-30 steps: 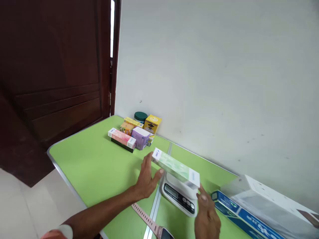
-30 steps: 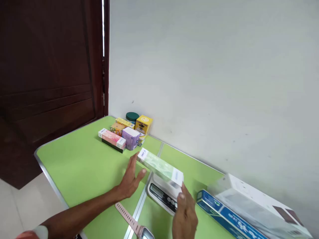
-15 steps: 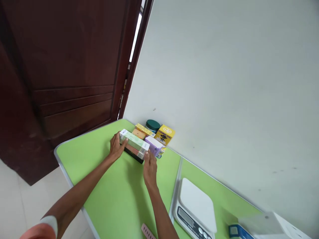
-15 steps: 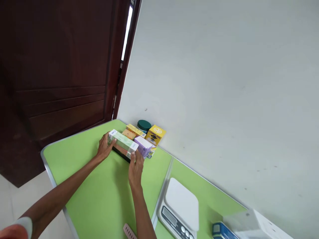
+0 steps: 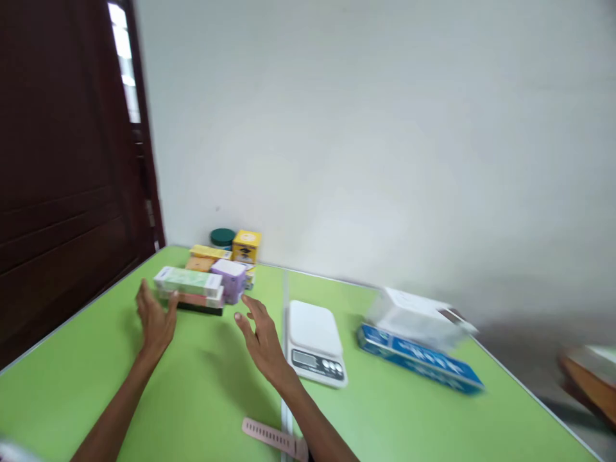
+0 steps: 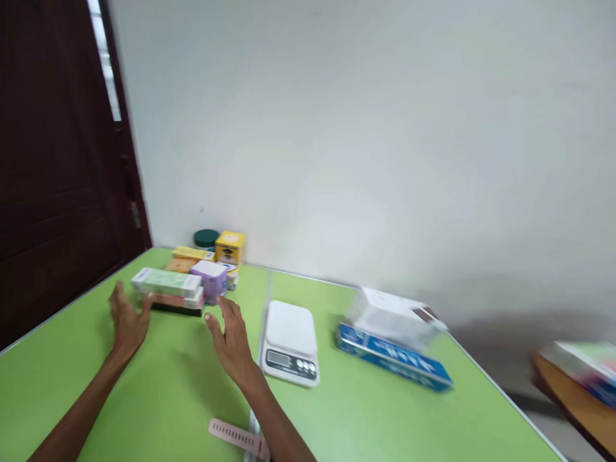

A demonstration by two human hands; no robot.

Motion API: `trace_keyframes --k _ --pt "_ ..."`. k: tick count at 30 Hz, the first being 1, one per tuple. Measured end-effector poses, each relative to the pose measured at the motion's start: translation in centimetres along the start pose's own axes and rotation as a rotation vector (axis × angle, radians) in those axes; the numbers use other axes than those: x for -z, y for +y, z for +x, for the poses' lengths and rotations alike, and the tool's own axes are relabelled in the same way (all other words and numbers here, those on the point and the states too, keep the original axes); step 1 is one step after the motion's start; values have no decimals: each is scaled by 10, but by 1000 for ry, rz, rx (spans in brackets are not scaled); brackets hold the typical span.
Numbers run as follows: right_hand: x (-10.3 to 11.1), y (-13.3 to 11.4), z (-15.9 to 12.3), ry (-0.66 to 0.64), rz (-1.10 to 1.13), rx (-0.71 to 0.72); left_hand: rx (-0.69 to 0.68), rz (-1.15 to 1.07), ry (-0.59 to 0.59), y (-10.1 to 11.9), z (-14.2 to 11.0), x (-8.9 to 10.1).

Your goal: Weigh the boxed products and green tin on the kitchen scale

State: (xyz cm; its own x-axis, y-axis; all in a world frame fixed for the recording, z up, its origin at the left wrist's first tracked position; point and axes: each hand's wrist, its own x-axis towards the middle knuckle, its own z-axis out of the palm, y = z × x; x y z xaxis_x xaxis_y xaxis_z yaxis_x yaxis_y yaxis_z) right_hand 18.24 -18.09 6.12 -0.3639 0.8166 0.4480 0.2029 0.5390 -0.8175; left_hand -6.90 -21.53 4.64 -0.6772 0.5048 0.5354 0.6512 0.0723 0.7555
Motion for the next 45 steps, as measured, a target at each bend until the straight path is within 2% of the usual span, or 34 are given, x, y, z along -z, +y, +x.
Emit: trace_keyframes --k 2,4,6,8,10,12,14,15,17,19,21,24,28,31,33,36,39,42,45 --pt "49 2 -25 136 -54 63 -142 -27 -23 29 -16 -5" --pt "109 14 -50 370 -164 55 -265 -104 -115 67 -42 -18" --pt "177 36 -77 657 -300 -35 -326 -206 -269 111 -79 -35" --pt "243 65 -102 923 -449 -138 -328 -310 -467 155 -124 -55" --pt "298 96 -123 1102 -550 -250 -329 -403 -681 198 -168 -79" --pt "334 123 -139 1172 -550 -375 -315 -434 -921 237 -204 -108" --pt "350 142 -149 1182 -497 -454 -236 -363 -1095 271 -230 -142" --pt "353 148 -152 1172 -466 -472 -164 -291 -1129 284 -239 -160" --pt "353 154 -154 1135 -421 -484 1 -142 -1118 304 -251 -193" --pt "350 154 -154 1093 -392 -498 89 -66 -1088 311 -259 -220" --pt "348 151 -153 1068 -378 -511 85 -78 -1088 311 -265 -236" --pt "347 144 -152 1062 -376 -520 66 -135 -1087 307 -274 -240" --pt "340 120 -155 1123 -361 -567 80 -206 -1073 307 -281 -218" --pt "323 94 -154 1185 -277 -538 72 -319 -1054 301 -274 -189" --pt "305 77 -147 1193 -236 -502 36 -396 -998 290 -259 -166" --pt "267 60 -126 1106 -205 -418 -27 -426 -856 261 -224 -133" --pt "224 57 -100 942 -137 -332 7 -352 -748 226 -181 -111" --pt "189 64 -81 810 -102 -309 87 -283 -719 192 -149 -103" --pt "171 74 -76 732 -109 -319 127 -282 -733 166 -136 -106"
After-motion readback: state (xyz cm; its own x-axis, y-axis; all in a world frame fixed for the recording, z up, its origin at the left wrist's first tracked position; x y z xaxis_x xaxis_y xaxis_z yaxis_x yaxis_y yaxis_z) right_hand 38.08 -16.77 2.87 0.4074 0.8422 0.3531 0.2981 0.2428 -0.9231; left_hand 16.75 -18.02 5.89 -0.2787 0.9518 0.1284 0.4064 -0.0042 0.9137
